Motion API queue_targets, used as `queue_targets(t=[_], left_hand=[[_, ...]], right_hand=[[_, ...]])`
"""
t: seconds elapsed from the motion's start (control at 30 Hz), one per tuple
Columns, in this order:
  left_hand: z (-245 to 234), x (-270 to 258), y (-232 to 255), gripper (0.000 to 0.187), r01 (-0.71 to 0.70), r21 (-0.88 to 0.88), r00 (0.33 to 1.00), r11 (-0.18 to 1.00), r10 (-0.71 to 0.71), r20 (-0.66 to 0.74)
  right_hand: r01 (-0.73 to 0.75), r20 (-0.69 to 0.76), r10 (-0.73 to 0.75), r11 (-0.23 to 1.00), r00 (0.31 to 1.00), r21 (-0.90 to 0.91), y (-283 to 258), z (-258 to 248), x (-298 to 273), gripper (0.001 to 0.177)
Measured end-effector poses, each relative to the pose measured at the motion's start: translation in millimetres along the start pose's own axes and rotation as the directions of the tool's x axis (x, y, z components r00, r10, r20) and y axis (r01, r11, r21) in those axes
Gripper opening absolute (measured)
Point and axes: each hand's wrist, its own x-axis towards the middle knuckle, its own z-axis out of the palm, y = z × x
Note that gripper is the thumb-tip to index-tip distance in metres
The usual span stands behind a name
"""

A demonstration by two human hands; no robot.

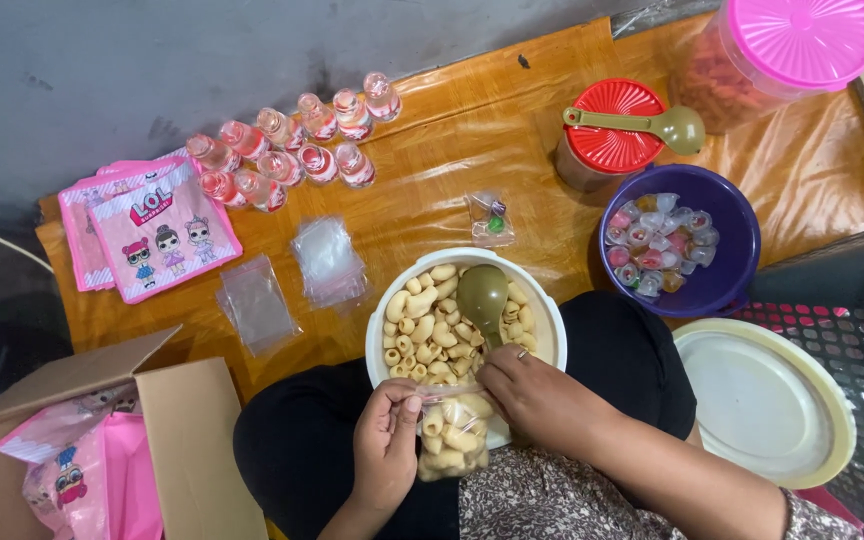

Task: Scooping puffed snacks from a large bowl into small plastic bags using a green scoop.

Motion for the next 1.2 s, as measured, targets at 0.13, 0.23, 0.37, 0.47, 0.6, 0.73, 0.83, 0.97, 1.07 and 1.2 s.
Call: queue_targets(t=[0.13, 0.23, 0.37, 0.47, 0.6, 0.73, 0.83, 0.97, 1.07, 1.2], left_hand=[[-2.9, 0.8, -7.4, 0.020, 0.024, 0.009, 1.000, 1.000, -0.024, -0.017], [-8.7, 5.1, -9.2, 0.020, 0.072, -0.047, 0.997, 0.996, -0.072, -0.004], [-30.2, 12.4, -13.3, 0.021, 0.025, -0.014, 0.988, 1.000, -0.027, -0.149], [-27.4, 15.3, -14.3, 0.016, -0.006, -0.109, 0.995, 0.994, -0.006, -0.103], [-3.8, 31.0, 34.2, 0.028, -0.070, -0.183, 0.997, 0.981, 0.077, 0.029], [-37.7, 54.0, 19.5, 0.061, -0.149, -0.361, 0.989, 0.921, 0.134, -0.068], [-74.9, 71.7, 5.0, 0.048, -0.003, -0.195, 0.934, 0.981, -0.067, -0.351], [-113.1, 80.3, -47.8, 0.031, 0.153, -0.218, 0.790, 0.964, -0.252, -0.560], [-128.2, 82.0, -87.0, 0.030, 0.280, -0.211, 0.718, 0.937, -0.350, -0.602], [-153.9, 83.3, -137.7, 0.036, 0.368, -0.255, 0.673, 0.894, -0.445, -0.590]], right_hand=[[-0.071, -0.040, 0.074, 0.994, 0.996, 0.082, 5.3, -0.6, -9.9, 0.013], [-0.134, -0.036, 0.140, 0.983, 0.989, 0.128, 14.6, -1.2, -18.6, 0.022], [-0.274, 0.001, 0.312, 0.835, 0.950, 0.478, 10.1, -28.6, -16.9, 0.028], [-0.230, 0.058, 0.295, 0.591, 0.954, 0.773, -5.6, -35.7, -0.9, 0.075], [-0.041, -0.053, 0.296, 0.303, 0.954, 0.952, -11.4, -9.5, 24.9, 0.076], [-0.032, -0.036, 0.580, 0.107, 0.814, 0.994, 82.6, 7.8, 34.2, 0.077], [0.046, -0.563, 0.565, 0.680, 0.603, 0.732, 149.9, -30.6, 69.0, 0.080], [-0.313, -0.005, 0.847, 0.203, 0.531, 0.928, 214.2, -15.0, 120.2, 0.068], [-0.548, 0.181, 0.831, 0.169, 0.526, 0.819, 242.7, 8.8, 144.2, 0.088], [-0.790, 0.345, 0.783, 0.281, 0.517, 0.546, 235.1, 0.3, 138.3, 0.091]])
